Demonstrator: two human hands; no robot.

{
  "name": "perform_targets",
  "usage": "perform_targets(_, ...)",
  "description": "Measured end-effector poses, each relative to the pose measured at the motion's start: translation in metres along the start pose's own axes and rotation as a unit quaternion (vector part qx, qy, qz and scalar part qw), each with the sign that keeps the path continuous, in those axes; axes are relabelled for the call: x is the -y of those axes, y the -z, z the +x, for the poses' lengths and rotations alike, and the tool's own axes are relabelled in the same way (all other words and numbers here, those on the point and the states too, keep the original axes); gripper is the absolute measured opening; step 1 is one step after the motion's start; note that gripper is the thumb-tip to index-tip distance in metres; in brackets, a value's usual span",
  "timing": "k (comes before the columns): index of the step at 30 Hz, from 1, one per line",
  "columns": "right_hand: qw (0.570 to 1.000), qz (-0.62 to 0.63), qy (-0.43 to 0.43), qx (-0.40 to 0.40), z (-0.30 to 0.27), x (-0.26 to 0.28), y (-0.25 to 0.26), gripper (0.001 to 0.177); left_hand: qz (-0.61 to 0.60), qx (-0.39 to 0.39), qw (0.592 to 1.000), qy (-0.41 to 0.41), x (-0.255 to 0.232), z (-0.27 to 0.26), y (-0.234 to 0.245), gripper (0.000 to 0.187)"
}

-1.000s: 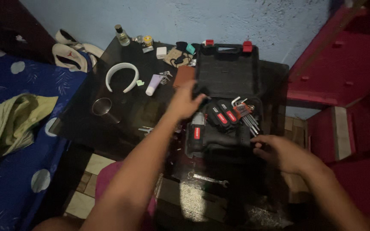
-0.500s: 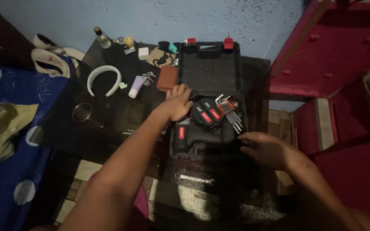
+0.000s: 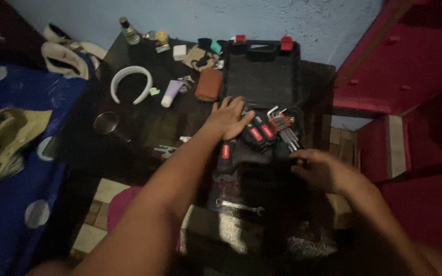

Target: The person sits at a small table in a bedroom and organizes hand tools into an open black toolbox. They handle a bit holder with screwdriver bits, sort small bits and hex keys, place a cordless drill, wrenches and pliers into the case, and arrange the tools neatly inside the compartments.

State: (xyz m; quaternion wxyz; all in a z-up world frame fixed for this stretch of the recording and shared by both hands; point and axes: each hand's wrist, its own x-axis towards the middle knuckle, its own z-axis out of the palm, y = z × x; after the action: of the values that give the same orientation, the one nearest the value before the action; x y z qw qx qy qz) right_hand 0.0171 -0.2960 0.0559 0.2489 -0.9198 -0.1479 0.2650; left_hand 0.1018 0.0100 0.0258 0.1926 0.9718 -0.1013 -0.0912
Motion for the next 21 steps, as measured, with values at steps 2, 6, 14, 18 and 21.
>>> perform_targets(2,0.998,0.035,0.054,-0.011,0.005,0.000,0.000,0.034,-0.012,0.032,0.999,0.032,-0.003,0.003,0.007,0.080)
perform_targets(6,0.999,0.026,0.037,-0.024,-0.004,-0.003,0.005,0.038,0.002,0.039,0.997,0.064,-0.013,0.007,0.009,0.082)
perform_targets(14,0.996,0.070,0.051,-0.038,-0.022,-0.001,0.004,0.046,-0.007,0.062,0.992,0.109,-0.024,0.006,0.014,0.078)
perform_targets(18,0.998,0.054,0.015,-0.035,-0.019,-0.010,-0.002,0.048,0.007,0.084,0.987,0.139,-0.030,0.017,0.015,0.077)
perform_targets(21,0.995,0.073,0.057,-0.037,-0.015,-0.014,-0.004,0.046,-0.076,0.051,0.988,0.122,-0.024,0.018,0.012,0.075)
